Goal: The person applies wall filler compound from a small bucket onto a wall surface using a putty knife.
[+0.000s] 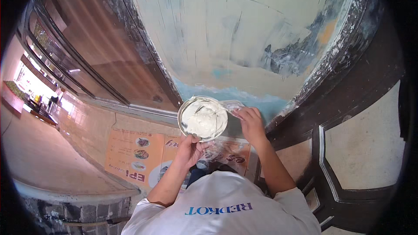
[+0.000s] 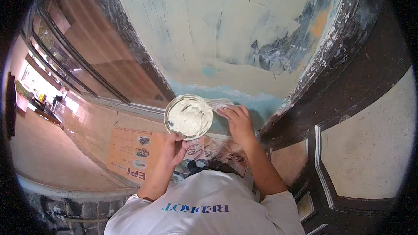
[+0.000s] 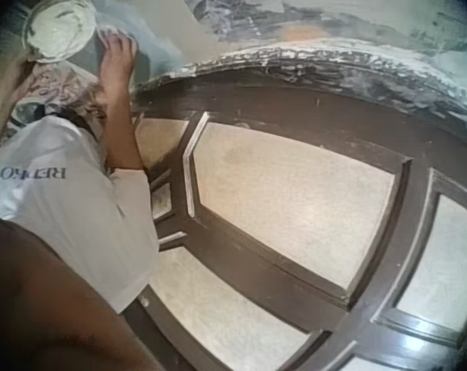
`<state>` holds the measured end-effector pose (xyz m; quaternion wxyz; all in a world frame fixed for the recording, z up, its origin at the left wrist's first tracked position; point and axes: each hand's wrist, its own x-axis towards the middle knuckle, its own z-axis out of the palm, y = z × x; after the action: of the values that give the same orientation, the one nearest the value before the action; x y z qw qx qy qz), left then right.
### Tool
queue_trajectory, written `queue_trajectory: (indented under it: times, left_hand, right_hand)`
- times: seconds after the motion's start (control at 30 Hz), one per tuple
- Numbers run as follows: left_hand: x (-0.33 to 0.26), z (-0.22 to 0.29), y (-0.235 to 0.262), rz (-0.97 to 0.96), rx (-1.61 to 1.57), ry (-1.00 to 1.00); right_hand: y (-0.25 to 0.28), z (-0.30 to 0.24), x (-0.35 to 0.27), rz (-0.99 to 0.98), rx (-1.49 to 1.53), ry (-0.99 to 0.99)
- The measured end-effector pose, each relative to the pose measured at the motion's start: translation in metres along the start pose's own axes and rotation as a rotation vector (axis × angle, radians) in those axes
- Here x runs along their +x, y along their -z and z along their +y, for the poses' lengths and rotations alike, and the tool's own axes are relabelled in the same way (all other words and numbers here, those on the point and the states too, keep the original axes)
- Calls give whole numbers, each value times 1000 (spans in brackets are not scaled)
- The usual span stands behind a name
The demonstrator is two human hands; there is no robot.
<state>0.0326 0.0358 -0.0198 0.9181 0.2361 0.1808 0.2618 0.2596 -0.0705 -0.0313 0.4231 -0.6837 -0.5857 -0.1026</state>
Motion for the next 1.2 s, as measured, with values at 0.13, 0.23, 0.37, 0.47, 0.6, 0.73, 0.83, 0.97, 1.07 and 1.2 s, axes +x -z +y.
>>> queue_trajectory:
  times: [0.13,0.23,0.37,0.47,0.6,0.73,0.83,0.97,1.07,1.2]
  left_hand:
    - [2,1,12,16,29,-49]
    - [2,4,29,50,79,39]
    - [1,-1,27,204,309,-78]
    - [0,-7,32,160,540,-215]
    - [-7,-9,31,103,717,-205]
    - [-21,-1,8,13,1089,-172]
    - [-26,-6,9,3,1080,-193]
    - [-27,1,10,-54,1071,-205]
    - [-22,-8,23,-30,940,-82]
    - [-19,-19,32,59,766,63]
  right_hand:
    - [15,8,1,83,139,-274]
    - [39,-7,12,131,301,-503]
    - [60,-30,40,141,377,-427]
    - [62,-50,52,59,324,-398]
    - [60,-66,63,-48,160,-302]
    - [55,-73,69,-47,76,-198]
    - [54,-80,71,-46,57,-150]
    - [55,-87,71,-49,79,-91]
    - [54,-87,69,-141,65,11]
    - [60,-92,63,-342,13,115]
